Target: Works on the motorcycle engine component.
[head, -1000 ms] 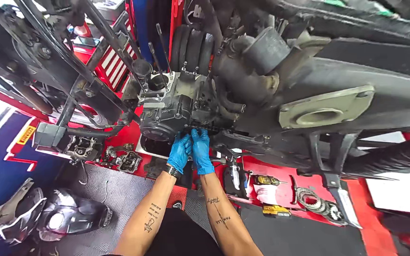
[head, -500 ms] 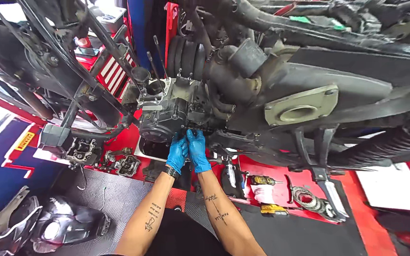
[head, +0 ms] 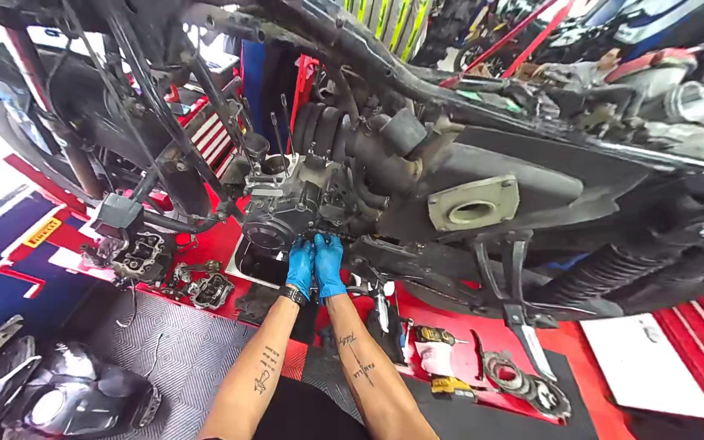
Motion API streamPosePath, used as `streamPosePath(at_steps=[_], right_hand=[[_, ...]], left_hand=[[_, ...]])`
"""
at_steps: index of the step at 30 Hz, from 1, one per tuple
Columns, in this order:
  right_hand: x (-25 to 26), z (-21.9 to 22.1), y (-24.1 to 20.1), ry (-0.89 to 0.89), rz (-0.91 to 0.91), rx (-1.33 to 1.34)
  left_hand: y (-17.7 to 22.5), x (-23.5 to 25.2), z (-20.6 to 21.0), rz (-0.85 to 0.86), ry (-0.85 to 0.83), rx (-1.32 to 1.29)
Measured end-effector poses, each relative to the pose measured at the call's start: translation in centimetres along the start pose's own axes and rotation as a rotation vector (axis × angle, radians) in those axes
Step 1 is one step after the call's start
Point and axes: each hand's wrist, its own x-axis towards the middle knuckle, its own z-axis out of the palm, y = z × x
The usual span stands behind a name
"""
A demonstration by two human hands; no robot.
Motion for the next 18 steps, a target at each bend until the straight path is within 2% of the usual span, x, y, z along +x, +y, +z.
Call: streamPosePath(at_steps=[4,8,12,14,18], right_hand=[[0.3,-0.1,0.3,-0.018,-0.009,-0.034],[0.0,0.0,0.3,0.012,-0.003,-0.017],[-0.2,0.2,0.6,0.024,-0.041,0.031],[-0.1,0.1,0.9,0.015,-0.046,0.052],[0.3,0.2,1.0,0.016,-0.051,0.045]], left_hand=[[0.0,0.1,0.0,0.004,-0.003,-0.019],[-0.3,0.0,-0.1,0.049,-0.005,0.083],[0.2,-0.2,0.4,0.08,0.087,0.174],[0.5,-0.5,0.5,0.094,0.141,0.293],[0.7,-1.6,-0.5,0.186,0.198,0.726]])
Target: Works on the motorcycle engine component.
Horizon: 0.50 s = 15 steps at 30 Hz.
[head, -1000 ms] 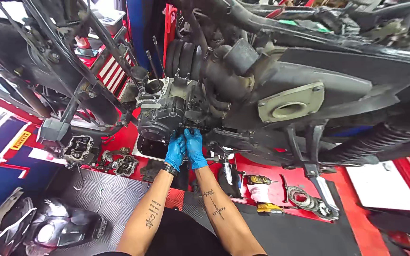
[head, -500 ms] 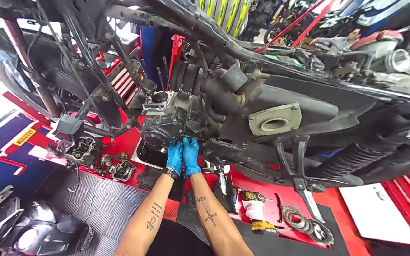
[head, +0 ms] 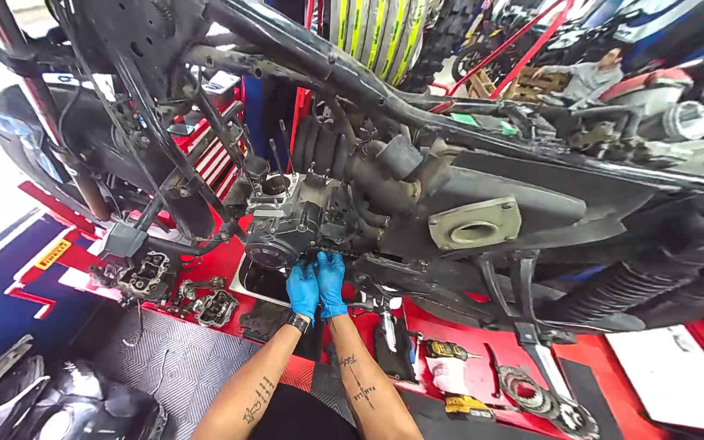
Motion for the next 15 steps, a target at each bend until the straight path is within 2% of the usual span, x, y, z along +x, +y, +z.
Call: streamPosePath(at_steps=[3,5,10,13,15], right_hand=[[-0.1,0.0,0.0,0.007,0.008,0.016],[0.0,-0.1,0.1,0.003,0.0,0.026],[0.2,-0.2,0.2,-0.011,0.003,0.034],[0.2,-0.4,0.2,-0.043,-0.002,0.045],[0.0,-1.0,0.0,-0.091,0.02,-0.005]], left_hand=[[-1.2,-0.3,-0.1,0.162,0.053,0.103],[-0.8,0.2,-0.2,0.22,0.027,0.161],[1.1,1.9,-0.8,0.201,-0.098,0.404],[1.3,1.8,-0.7,0.195,-0.097,0.5],[0.7,1.0,-1.5,0.23,-0.08,0.464]])
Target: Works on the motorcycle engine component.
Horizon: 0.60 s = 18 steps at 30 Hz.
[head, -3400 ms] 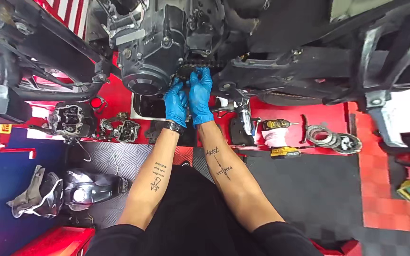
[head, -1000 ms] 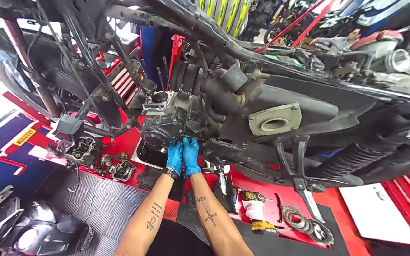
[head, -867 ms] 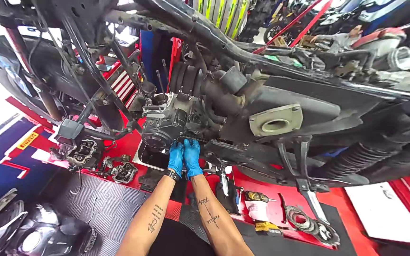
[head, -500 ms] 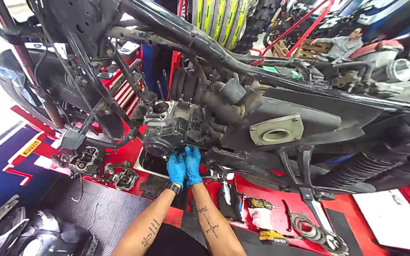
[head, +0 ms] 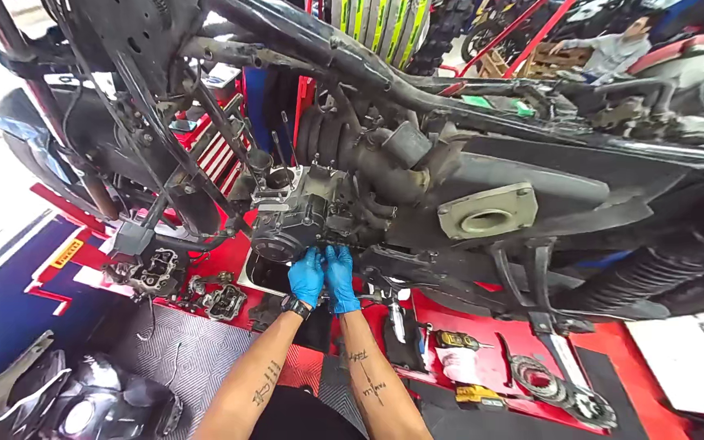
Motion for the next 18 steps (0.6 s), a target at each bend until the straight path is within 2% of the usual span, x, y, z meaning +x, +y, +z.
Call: streamPosePath(at_steps=[2,5,9,11,13,16,18], right_hand=[[-0.2,-0.5,-0.4,-0.056,0.052,-0.032],[-0.4,-0.8,0.1,-0.105,0.104,0.139],[-0.5,-0.2,2.1,-0.122,0.105,0.436],[-0.6,-0.1,2.5,-0.113,0.094,0.48],[-0.5,0.2,1.8,-0.061,0.099,0.414],[-0.2,1.5,0.2,0.09,0.11,0.273],[0.0,1.9,0.3,0.115,0.094,0.307]], left_hand=[[-1.5,-2.1,-1.0,0.028,-0.019,-0.167],[-5.7,-6.2,-3.3,0.032,-0.218,-0.514],[-11.2,-10.9,-5.3,-0.186,-0.398,-0.889],[-13.3,-12.5,-6.1,-0.289,-0.417,-0.96],[-14.8,-13.5,-6.7,-0.356,-0.433,-0.987],[-16.4,-14.1,-7.4,-0.402,-0.461,-1.026],[-17.1,-13.9,-7.9,-0.416,-0.477,-1.029]])
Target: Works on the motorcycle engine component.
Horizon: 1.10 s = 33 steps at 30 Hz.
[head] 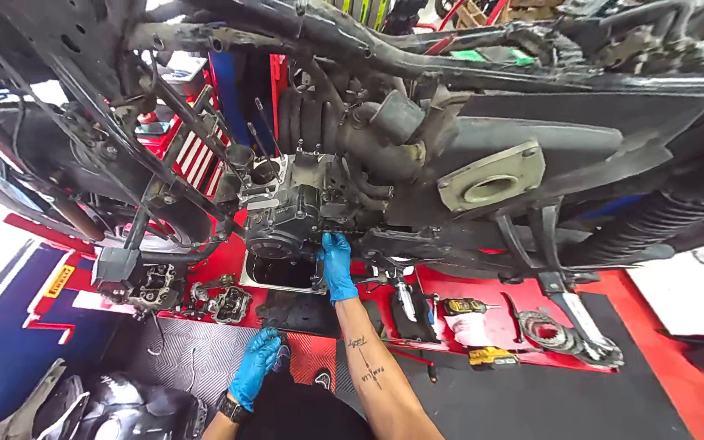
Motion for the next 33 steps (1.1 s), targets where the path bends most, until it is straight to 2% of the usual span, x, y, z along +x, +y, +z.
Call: streamPosePath(at_steps=[5,11,14,18,21,24,26,30,33], right_hand=[[-1.6,-2.7,1.6,-0.124,-0.036,0.132],[-1.8,-2.4,-0.9,-0.049,-0.027,-0.198],[-2.5,-2.3,0.2,-0.031,-0.031,-0.311],[-2.3,-2.2,2.4,0.082,-0.15,-0.549],[-2.5,-2.1,2.7,0.125,-0.147,-0.493],[-2.7,-2.6,2.1,0.095,-0.059,-0.354],[-2.8,-2.8,1.5,0.07,-0.016,-0.294],[-2.7,-3.2,0.9,0.033,0.017,-0.244],[-2.8,-3.4,0.4,0.011,0.044,-0.247]], left_hand=[[0.7,1.0,-2.0,0.011,-0.086,-0.024],[1.7,2.6,-2.1,-0.027,-0.209,-0.039],[1.7,3.1,-1.7,-0.049,-0.266,-0.032],[1.9,4.4,-1.3,-0.027,-0.439,-0.017],[1.9,4.6,-1.2,-0.01,-0.544,-0.07],[1.5,5.0,-1.3,-0.006,-0.627,-0.235],[2.0,5.4,-0.9,0.009,-0.592,-0.265],[4.5,7.2,1.1,0.039,-0.444,-0.086],[6.6,9.0,2.7,0.078,-0.44,-0.027]])
